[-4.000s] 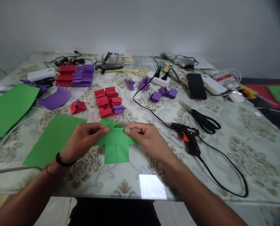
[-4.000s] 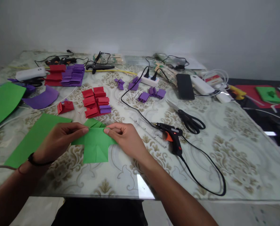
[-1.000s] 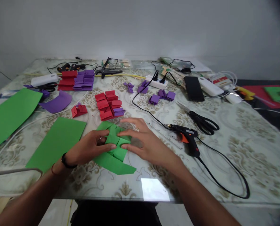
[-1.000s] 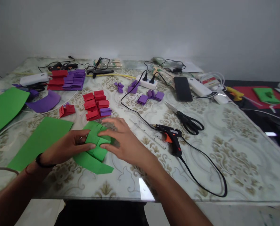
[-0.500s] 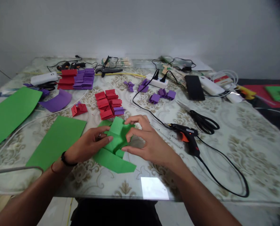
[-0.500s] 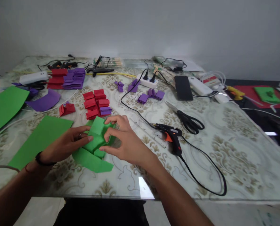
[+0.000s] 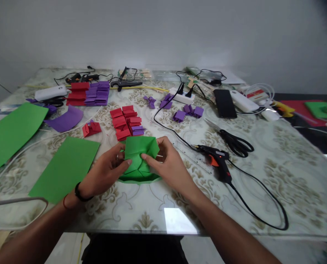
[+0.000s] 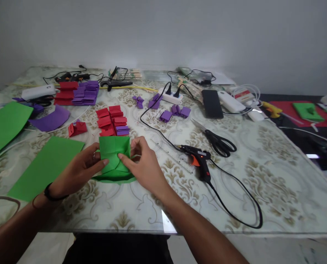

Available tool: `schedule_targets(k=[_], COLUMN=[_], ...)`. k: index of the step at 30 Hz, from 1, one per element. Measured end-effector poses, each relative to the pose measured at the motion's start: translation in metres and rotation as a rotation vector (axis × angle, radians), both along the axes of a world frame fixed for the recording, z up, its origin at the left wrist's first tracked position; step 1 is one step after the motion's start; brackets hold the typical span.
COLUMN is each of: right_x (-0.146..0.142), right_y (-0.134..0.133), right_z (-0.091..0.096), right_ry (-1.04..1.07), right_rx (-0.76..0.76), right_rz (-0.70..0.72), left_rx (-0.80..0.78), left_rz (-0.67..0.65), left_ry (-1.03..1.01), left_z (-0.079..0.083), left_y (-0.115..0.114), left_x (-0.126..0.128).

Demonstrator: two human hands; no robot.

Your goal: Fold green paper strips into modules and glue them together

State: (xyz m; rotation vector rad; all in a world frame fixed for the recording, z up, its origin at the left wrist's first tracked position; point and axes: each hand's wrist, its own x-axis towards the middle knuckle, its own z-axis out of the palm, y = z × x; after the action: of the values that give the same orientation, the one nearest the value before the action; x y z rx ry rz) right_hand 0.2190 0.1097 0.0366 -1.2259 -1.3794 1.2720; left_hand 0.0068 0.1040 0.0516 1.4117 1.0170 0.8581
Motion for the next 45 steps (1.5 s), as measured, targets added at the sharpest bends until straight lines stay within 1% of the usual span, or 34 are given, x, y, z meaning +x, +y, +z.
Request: schedule_targets(k=[2,3,5,8,11,12,14,19,22,25,30,35,40,45], right_x=[-0.001,-0.002,-0.004,-0.010,-0.015,-0.016,-0.017,-0.013,-0.010,-0.008,-0.007,-0.004,-0.003,-0.002], right_y=[0.000,-0.001,-0.003,-0.007,-0.011,-0.012,-0.012,-0.006,-0.003,-0.003,-0.005,-0.004,0.000,0.001], right_z=[0.001,0.002,0.002,0.002,0.000,0.000,-0.002,-0.005,-0.006,-0.003,0.004,0.004,0.004,0.006], right_ry=[-0.014,-0.012,-0.021,-0.089,-0.167,-0.185,-0.203,-0.159,-0.128,-0.116,-0.070,-0.003,0.065,0.109], right_rx=[0.010,0.016,0.032,0.089,0.146,0.151,0.150,0.135,0.086,0.051,0.064,0.003,-0.035,-0.052], right_rz=[0.015,0.011,-0.004,-0.003,0.008,0.010,-0.003,-0.086,-0.087,-0.058,-0.035,-0.068,-0.063,-0.055], left_rx=[-0.039,-0.052,-0.035,0.115,0.269,0.290,0.282,0.095,0.032,0.058,0.142,0.200,0.181,0.150], left_rz=[-0.027,-0.015,0.067,0.242,0.333,0.337,0.311,0.206,0.181,0.231,0.299,0.279,0.222,0.220], left_ry=[-0.050,-0.062,-0.034,0.093,0.233,0.265,0.270,0.201,0.188,0.206,0.224,0.165,0.060,0.053], left_z=[0.000,0.000,0.000,-0.001,-0.003,-0.003,-0.003,0.000,0.001,0.004,0.008,0.006,0.002,0.004], left_y=[-0.001,-0.002,-0.003,-0.006,-0.008,-0.008,-0.008,-0.005,-0.001,0.003,0.004,0.003,0.003,0.004], left_x=[0.002,0.003,0.005,0.009,0.011,0.011,0.011,0.005,0.002,0.001,0.001,-0.001,-0.003,-0.005])
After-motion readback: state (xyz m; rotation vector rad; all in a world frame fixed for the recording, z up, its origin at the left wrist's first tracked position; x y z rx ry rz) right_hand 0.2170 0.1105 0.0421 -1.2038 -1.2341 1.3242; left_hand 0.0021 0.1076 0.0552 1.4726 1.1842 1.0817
